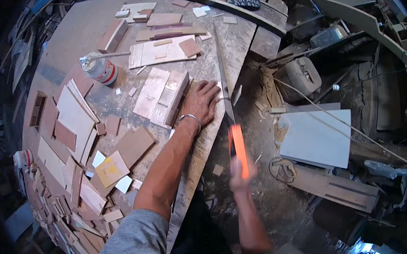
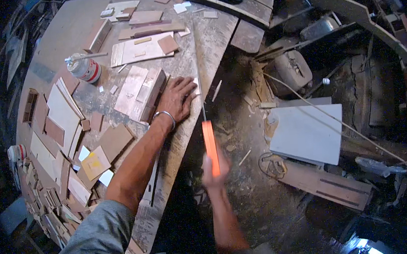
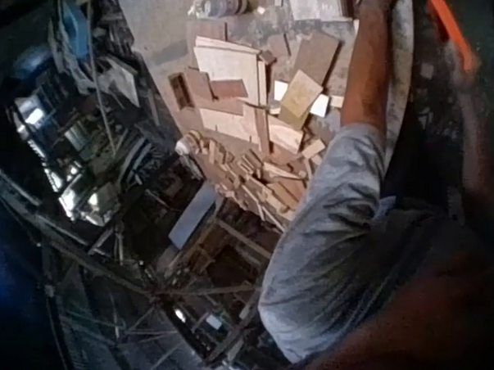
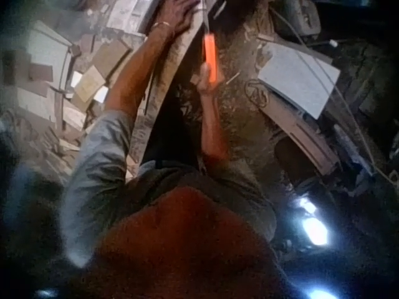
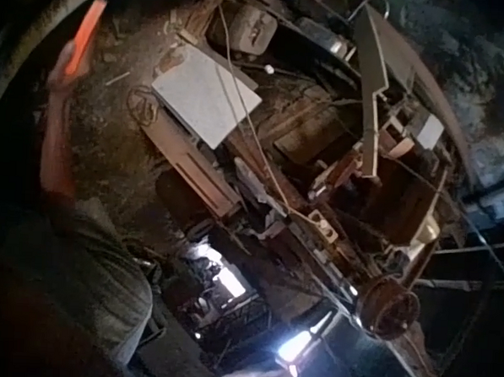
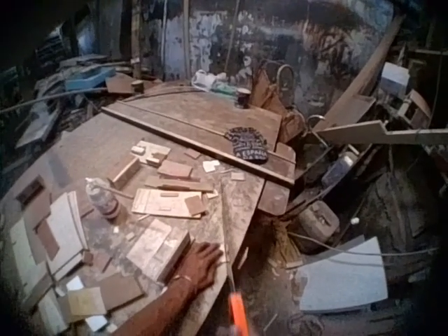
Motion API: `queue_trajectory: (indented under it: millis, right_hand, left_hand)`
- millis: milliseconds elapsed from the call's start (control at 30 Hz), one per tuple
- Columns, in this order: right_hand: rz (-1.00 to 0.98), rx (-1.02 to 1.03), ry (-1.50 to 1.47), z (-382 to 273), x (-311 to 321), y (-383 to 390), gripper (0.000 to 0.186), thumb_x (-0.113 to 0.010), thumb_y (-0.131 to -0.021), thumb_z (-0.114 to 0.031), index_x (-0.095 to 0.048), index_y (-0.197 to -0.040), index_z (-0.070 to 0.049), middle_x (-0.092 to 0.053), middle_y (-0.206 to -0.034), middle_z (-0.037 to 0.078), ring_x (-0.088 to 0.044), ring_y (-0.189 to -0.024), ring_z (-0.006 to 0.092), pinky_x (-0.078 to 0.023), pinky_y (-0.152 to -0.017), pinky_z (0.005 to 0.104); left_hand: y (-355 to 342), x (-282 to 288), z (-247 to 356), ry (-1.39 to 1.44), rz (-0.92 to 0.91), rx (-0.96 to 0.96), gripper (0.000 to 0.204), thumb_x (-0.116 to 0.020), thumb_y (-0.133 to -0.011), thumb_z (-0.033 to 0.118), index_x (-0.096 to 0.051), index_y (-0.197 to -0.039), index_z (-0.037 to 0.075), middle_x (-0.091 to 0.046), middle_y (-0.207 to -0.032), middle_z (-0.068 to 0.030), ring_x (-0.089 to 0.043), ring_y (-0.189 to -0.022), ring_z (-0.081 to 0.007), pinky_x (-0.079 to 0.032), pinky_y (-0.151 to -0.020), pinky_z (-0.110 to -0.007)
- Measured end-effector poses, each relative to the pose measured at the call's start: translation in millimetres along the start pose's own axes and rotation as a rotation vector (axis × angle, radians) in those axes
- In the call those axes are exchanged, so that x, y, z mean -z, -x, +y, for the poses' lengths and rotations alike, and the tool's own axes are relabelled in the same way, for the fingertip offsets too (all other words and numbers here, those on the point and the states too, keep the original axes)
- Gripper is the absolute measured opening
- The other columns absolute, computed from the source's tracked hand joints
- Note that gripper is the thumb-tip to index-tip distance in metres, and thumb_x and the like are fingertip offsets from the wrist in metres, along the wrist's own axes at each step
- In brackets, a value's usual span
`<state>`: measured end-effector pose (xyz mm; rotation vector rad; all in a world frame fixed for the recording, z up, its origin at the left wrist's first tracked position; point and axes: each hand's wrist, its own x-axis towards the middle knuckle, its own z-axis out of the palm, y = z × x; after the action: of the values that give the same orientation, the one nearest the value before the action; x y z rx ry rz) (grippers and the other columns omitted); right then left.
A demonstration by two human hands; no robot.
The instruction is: The person cuts a small wood scrap with a hand saw, then sands it with sandpaper, and finally glues it to a larger wooden assembly using a glue bottle.
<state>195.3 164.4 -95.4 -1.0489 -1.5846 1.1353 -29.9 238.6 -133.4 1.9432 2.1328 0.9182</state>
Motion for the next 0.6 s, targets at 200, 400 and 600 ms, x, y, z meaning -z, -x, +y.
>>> queue_trajectory:
  millis: [200, 400, 600]
  right_hand:
    - [-0.067, -0.101, -0.066, 23.3, 6.6, -22.9, 0.052, -0.051, -0.096, -0.031, -0.057, -0.130, 0.008, -0.054, -0.069, 0.005, -0.053, -0.059, 0.0146, -0.042, -0.054, 0.0291]
    - [-0.106, 0.324, 0.194, -28.2, 48.3, -120.8, 0.056, -0.061, -0.087, -0.023, -0.055, -0.133, 0.009, -0.070, -0.105, 0.023, -0.068, -0.072, 0.0209, -0.054, -0.064, 0.0332]
    - [-0.247, 0.671, 0.540, -7.4, 30.5, -224.6, 0.056, -0.065, -0.084, -0.023, -0.058, -0.133, 0.003, -0.071, -0.108, 0.020, -0.073, -0.083, 0.0300, -0.057, -0.074, 0.0357]
  left_hand:
    - [5.4, -3.7, -2.9, 0.003, 0.011, 0.008, 0.028, -0.060, -0.091, 0.015, -0.064, -0.115, 0.001, -0.058, -0.132, -0.0152, -0.048, -0.126, -0.0367, -0.041, -0.109, -0.043]
    - [-5.6, -0.6, 5.7, -0.074, 0.061, 0.093, 0.036, -0.058, -0.092, 0.013, -0.054, -0.124, -0.003, -0.053, -0.136, -0.0200, -0.045, -0.127, -0.0408, -0.037, -0.111, -0.044]
    - [0.4, -6.8, 4.5, -0.020, 0.081, 0.160, 0.048, -0.056, -0.094, 0.015, -0.045, -0.137, -0.004, -0.045, -0.144, -0.0230, -0.041, -0.133, -0.0421, -0.033, -0.115, -0.045]
